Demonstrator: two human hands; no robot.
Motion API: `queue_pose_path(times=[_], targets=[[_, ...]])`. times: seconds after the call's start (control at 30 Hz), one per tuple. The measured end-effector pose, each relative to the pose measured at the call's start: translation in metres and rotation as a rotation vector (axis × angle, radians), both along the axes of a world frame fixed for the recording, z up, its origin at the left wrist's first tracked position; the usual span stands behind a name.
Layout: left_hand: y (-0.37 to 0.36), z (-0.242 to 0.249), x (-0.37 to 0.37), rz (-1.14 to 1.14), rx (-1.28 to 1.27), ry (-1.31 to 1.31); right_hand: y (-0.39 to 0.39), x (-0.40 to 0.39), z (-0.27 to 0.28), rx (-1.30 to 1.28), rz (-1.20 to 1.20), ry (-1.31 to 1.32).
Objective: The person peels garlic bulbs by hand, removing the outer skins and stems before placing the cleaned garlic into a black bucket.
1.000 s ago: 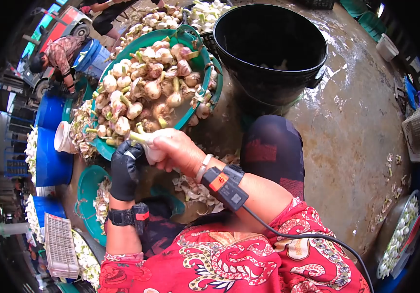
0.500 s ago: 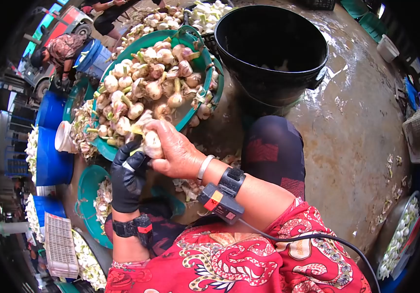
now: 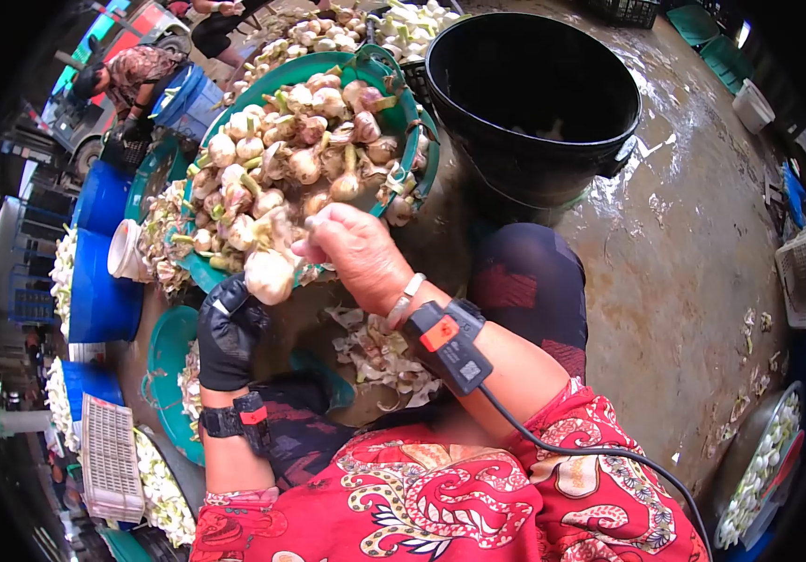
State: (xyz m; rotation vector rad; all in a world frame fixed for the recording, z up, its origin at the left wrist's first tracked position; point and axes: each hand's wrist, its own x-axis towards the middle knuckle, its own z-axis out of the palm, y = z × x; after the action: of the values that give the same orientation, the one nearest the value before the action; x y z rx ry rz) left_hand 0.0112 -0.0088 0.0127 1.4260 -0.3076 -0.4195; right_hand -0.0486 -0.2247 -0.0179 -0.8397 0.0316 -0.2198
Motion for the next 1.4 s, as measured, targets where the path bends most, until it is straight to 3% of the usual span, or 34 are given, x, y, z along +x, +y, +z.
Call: queue_pose_path(times=[0.07, 0.1, 0.13, 0.2, 0.27, 0.33, 0.4, 0.47, 0.5, 0.6, 0.63, 0.73, 0.77, 0.8, 0.87, 0.93, 1.0, 1.03, 1.07, 1.13, 1.17, 1.27, 1.33, 1.37, 1.4], targets=[[0.019, -0.005, 0.011, 0.023, 0.064, 0.017, -0.014, -0.005, 0.009, 0.229, 0.058, -0.003], [0.019, -0.013, 0.011, 0.066, 0.239, -0.379, -0.021, -0.004, 0.004, 0.082, 0.062, 0.033], [0.010, -0.005, 0.003, 0.068, 0.241, -0.376, -0.018, -0.004, 0.004, 0.084, 0.065, 0.037], [-0.008, 0.019, -0.009, 0.112, 0.020, 0.113, -0.013, -0.004, 0.006, -0.197, 0.321, 0.373], [-0.014, 0.028, -0.012, 0.012, 0.051, 0.083, -0.006, -0.007, -0.001, 0.033, 0.586, 0.340], [-0.018, 0.033, -0.012, -0.162, 0.308, -0.013, 0.001, -0.006, -0.005, 0.116, 0.642, 0.288], [-0.022, 0.032, -0.013, -0.140, 0.369, -0.048, 0.009, -0.007, -0.003, 0.172, 0.514, 0.305], [-0.021, 0.035, -0.013, -0.151, 0.325, -0.046, 0.013, -0.006, -0.002, -0.334, 0.054, 0.027], [-0.018, 0.027, -0.011, -0.069, 0.136, 0.095, 0.010, -0.005, -0.003, -0.515, -0.033, -0.095], [0.018, 0.000, 0.012, 0.098, 0.059, 0.086, 0.006, -0.014, 0.018, 0.048, 0.007, -0.051], [0.023, -0.002, 0.013, 0.183, 0.036, 0.103, -0.007, -0.019, 0.017, -0.052, 0.044, -0.003], [0.030, 0.001, 0.010, 0.222, -0.073, 0.195, -0.018, -0.018, 0.017, 0.108, 0.080, -0.014], [0.024, -0.002, 0.008, 0.312, -0.106, 0.228, -0.015, -0.020, 0.022, 0.266, -0.003, -0.042], [0.026, -0.003, 0.008, 0.315, -0.111, 0.224, -0.019, -0.014, 0.021, 0.159, -0.042, -0.088], [0.032, -0.007, 0.010, 0.323, -0.279, 0.420, -0.028, -0.016, 0.022, 0.418, -0.089, 0.021], [0.027, -0.007, 0.007, 0.290, -0.283, 0.417, -0.042, -0.016, 0.007, -0.203, 0.046, 0.121], [0.015, -0.004, 0.002, 0.358, -0.314, 0.508, -0.034, -0.020, 0.002, -0.414, 0.383, 0.173], [0.014, -0.005, 0.003, 0.353, -0.310, 0.509, -0.029, -0.021, 0.005, -0.671, 0.390, 0.134], [0.013, -0.007, 0.004, 0.253, -0.327, 0.490, -0.026, -0.028, 0.011, -0.727, 0.437, 0.189], [0.008, -0.010, 0.002, 0.142, -0.339, 0.476, -0.014, -0.019, -0.004, -0.790, 0.273, 0.005], [0.003, -0.013, -0.001, 0.130, -0.305, 0.474, -0.010, -0.018, -0.005, -0.543, 0.282, 0.041], [-0.038, -0.003, -0.020, 0.259, -0.141, 0.387, -0.006, -0.020, 0.013, -0.190, 0.274, 0.209], [-0.039, 0.001, -0.020, -0.132, 0.271, -0.177, -0.003, -0.021, 0.007, -0.225, 0.334, 0.207], [-0.045, 0.007, -0.012, -0.141, 0.140, 0.140, -0.005, -0.018, 0.003, -0.188, 0.320, 0.211], [-0.054, 0.016, -0.009, -0.146, 0.143, 0.140, -0.005, -0.015, -0.001, -0.148, 0.310, 0.217]])
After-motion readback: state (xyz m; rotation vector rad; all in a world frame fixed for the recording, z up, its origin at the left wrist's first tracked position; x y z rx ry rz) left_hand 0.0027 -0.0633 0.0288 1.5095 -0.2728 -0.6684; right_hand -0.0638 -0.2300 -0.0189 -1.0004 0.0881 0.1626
